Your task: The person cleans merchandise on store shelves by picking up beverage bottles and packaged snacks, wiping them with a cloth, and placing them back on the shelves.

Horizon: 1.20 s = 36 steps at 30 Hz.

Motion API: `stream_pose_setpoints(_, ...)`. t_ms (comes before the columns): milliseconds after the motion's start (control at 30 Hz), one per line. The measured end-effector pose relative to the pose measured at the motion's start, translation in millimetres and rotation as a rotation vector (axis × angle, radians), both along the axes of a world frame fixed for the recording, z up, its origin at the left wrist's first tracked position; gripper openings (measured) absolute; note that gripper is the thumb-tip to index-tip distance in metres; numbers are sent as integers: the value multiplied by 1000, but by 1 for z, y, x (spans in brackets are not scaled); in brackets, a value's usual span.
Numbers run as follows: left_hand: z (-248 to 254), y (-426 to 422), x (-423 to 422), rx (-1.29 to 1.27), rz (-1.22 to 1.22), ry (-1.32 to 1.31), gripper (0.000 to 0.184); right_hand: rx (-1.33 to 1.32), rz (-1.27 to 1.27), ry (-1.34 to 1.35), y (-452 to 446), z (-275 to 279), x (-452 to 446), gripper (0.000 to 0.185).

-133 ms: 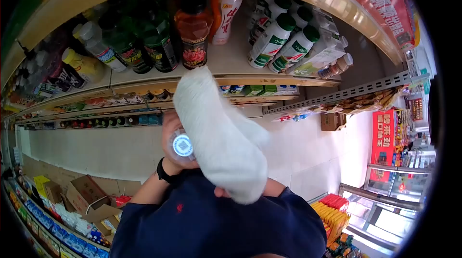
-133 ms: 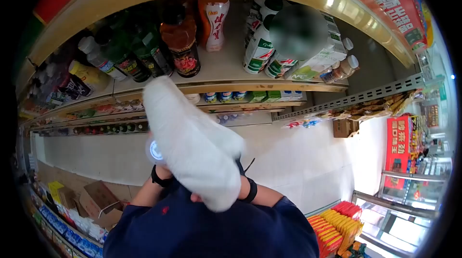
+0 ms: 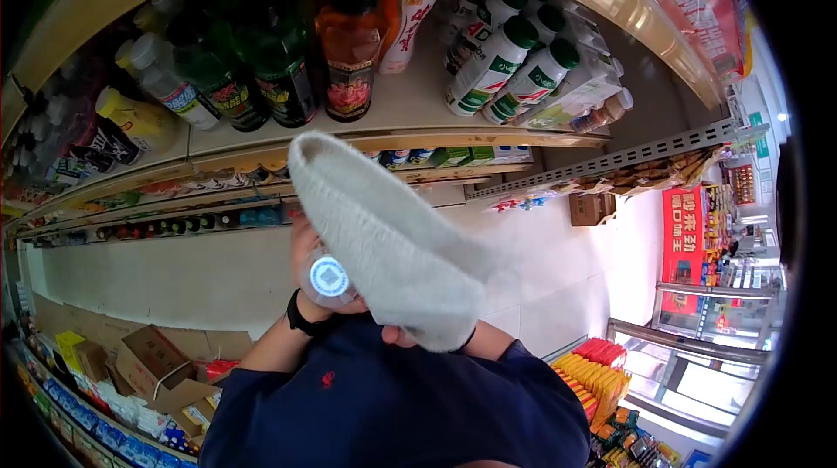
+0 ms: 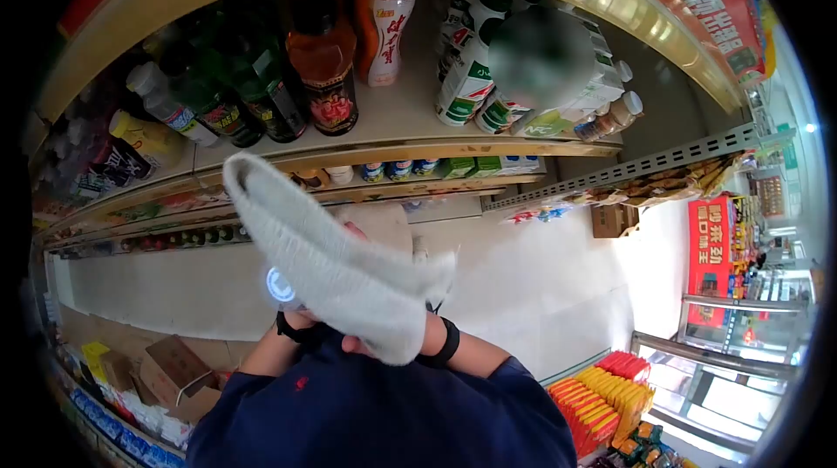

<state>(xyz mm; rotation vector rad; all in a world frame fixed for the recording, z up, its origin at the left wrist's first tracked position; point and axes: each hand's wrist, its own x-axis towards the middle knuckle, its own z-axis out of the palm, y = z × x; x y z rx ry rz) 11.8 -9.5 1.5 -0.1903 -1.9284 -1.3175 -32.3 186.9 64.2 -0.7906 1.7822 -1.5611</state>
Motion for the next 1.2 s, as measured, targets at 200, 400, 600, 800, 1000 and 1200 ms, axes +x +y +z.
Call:
stream_pose_setpoints(200,31,-18,-7,64,7,139,93,310,81,-112,-5,-24,13,38)
stream_pose_setpoints(400,-37,2,-4,70,-117,-270,77,-218,-131,616,-16,-61,38,71)
stream_pose_setpoints(600,22,24,-13,766,-92,-140,75,-123,-113,805,-24,-8,-18,57)
stream_pose_setpoints(800,37,21,-35,939,-19,-92,52,-26,-302,189,-6,-65,-23,46)
stream_pose_setpoints(1000,49,20,-34,1264,-494,6,46,-415,-375,-286,-19,-45,-20,61)
stream_pose_setpoints(1200,46,-2,-23,1035,-531,-139,62,-446,-283,-499,-21,-39,-22,72)
